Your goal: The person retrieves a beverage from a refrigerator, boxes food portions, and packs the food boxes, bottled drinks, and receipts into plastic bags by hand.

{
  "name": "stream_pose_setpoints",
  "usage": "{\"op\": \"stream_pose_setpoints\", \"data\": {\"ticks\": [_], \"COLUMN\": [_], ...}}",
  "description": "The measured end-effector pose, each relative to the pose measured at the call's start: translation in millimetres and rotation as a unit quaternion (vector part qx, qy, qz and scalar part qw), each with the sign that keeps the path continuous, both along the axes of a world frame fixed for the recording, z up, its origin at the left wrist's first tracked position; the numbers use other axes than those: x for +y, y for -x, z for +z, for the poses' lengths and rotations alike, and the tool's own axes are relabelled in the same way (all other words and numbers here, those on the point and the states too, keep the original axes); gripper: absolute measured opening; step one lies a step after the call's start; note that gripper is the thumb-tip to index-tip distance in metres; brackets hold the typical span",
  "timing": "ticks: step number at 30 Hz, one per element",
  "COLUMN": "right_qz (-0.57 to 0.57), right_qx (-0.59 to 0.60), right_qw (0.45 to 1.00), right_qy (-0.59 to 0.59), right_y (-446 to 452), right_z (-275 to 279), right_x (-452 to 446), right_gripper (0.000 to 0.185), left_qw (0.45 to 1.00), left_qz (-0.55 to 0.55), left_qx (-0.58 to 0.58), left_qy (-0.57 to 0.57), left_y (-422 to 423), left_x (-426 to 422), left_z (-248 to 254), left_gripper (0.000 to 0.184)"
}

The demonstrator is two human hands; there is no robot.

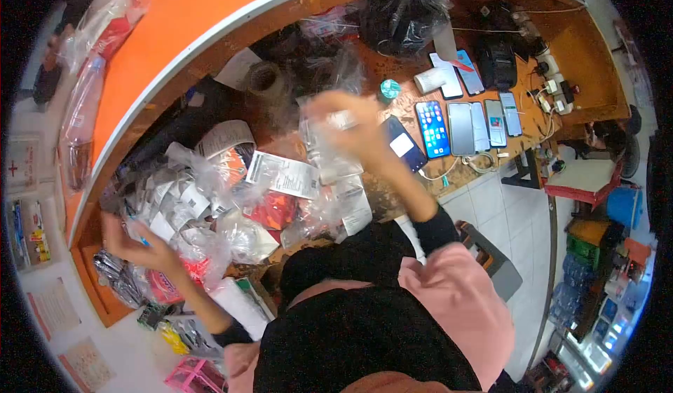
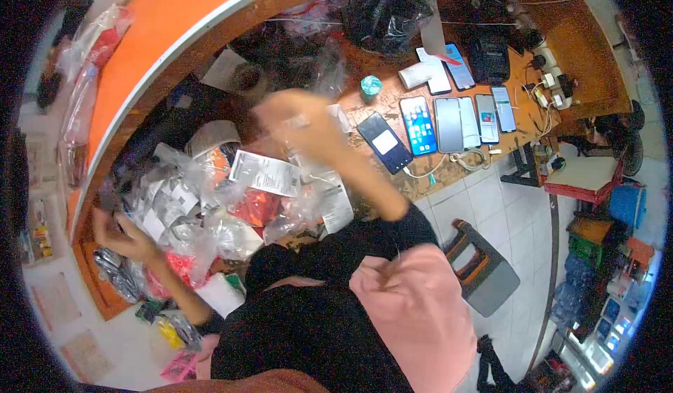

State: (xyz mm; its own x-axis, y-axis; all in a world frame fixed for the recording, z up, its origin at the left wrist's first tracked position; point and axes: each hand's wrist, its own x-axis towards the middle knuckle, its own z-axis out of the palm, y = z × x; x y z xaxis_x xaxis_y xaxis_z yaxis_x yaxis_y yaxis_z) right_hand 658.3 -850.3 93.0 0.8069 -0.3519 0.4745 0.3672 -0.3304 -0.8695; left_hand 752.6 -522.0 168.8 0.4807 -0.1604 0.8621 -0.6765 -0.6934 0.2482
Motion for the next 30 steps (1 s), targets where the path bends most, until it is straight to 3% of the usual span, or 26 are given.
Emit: {"op": "stream_pose_setpoints", "data": {"ticks": [1, 2, 3, 4, 5, 6, 7, 9, 11, 13, 15, 16, 17, 19, 22, 25, 26, 28, 29, 30], "right_qz": [-0.094, -0.181, -0.283, -0.321, -0.330, -0.319, -0.274, -0.225, -0.297, -0.315, -0.167, -0.070, 0.025, 0.141, 0.271, 0.407, 0.414, 0.442, 0.467, 0.485], "right_qx": [0.037, 0.145, 0.266, 0.314, 0.300, 0.337, 0.315, 0.390, 0.344, 0.059, 0.054, 0.037, 0.018, 0.048, -0.041, -0.202, -0.165, -0.096, -0.069, -0.194], "right_qw": [0.995, 0.970, 0.910, 0.839, 0.808, 0.755, 0.745, 0.741, 0.776, 0.892, 0.967, 0.986, 0.993, 0.962, 0.918, 0.853, 0.838, 0.785, 0.747, 0.734], "right_qy": [0.006, 0.069, 0.146, 0.307, 0.386, 0.463, 0.520, 0.499, 0.437, 0.318, 0.182, 0.149, 0.117, 0.230, 0.288, 0.256, 0.315, 0.423, 0.469, 0.433], "right_y": [16, 34, 49, 61, 65, 64, 66, 64, 39, 13, -20, -43, -64, -106, -160, -172, -184, -222, -247, -269], "right_z": [-49, -81, -106, -171, -204, -223, -247, -248, -199, -124, -64, -43, -31, -30, -33, -24, -40, -114, -161, -207], "right_x": [-38, -81, -113, -163, -192, -210, -234, -252, -228, -166, -97, -56, -17, 40, 129, 239, 275, 352, 385, 408], "right_gripper": [0.017, 0.022, 0.031, 0.048, 0.062, 0.067, 0.059, 0.045, 0.031, 0.024, 0.024, 0.026, 0.027, 0.030, 0.029, 0.018, 0.018, 0.013, 0.009, 0.009], "left_qw": [0.990, 0.990, 0.988, 0.984, 0.984, 0.978, 0.965, 0.951, 0.941, 0.938, 0.924, 0.904, 0.879, 0.867, 0.813, 0.667, 0.597, 0.369, 0.333, 0.339], "left_qz": [0.076, 0.062, 0.057, 0.051, 0.062, 0.053, 0.044, 0.062, 0.083, 0.133, 0.133, 0.137, 0.134, 0.167, 0.233, 0.378, 0.413, 0.429, 0.447, 0.461], "left_qx": [-0.008, 0.055, 0.092, 0.128, 0.130, 0.193, 0.256, 0.302, 0.326, 0.319, 0.357, 0.392, 0.418, 0.419, 0.456, 0.512, 0.534, 0.504, 0.503, 0.532], "left_qy": [-0.121, -0.112, -0.114, -0.113, -0.105, -0.063, -0.022, 0.023, -0.021, -0.006, 0.009, 0.097, 0.188, 0.215, 0.277, 0.388, 0.434, 0.653, 0.661, 0.624], "left_y": [29, 54, 78, 97, 110, 122, 133, 147, 159, 171, 191, 206, 218, 250, 312, 415, 459, 583, 627, 667], "left_x": [13, 22, 23, 19, 15, 10, 8, 8, 22, 22, 32, 34, 38, 46, 49, 61, 55, 37, 10, -18], "left_z": [-31, -65, -88, -101, -109, -115, -120, -124, -132, -131, -144, -157, -175, -201, -245, -320, -342, -414, -426, -433], "left_gripper": [0.031, 0.028, 0.027, 0.027, 0.027, 0.027, 0.028, 0.027, 0.023, 0.018, 0.014, 0.013, 0.012, 0.012, 0.015, 0.018, 0.020, 0.022, 0.022, 0.021]}}
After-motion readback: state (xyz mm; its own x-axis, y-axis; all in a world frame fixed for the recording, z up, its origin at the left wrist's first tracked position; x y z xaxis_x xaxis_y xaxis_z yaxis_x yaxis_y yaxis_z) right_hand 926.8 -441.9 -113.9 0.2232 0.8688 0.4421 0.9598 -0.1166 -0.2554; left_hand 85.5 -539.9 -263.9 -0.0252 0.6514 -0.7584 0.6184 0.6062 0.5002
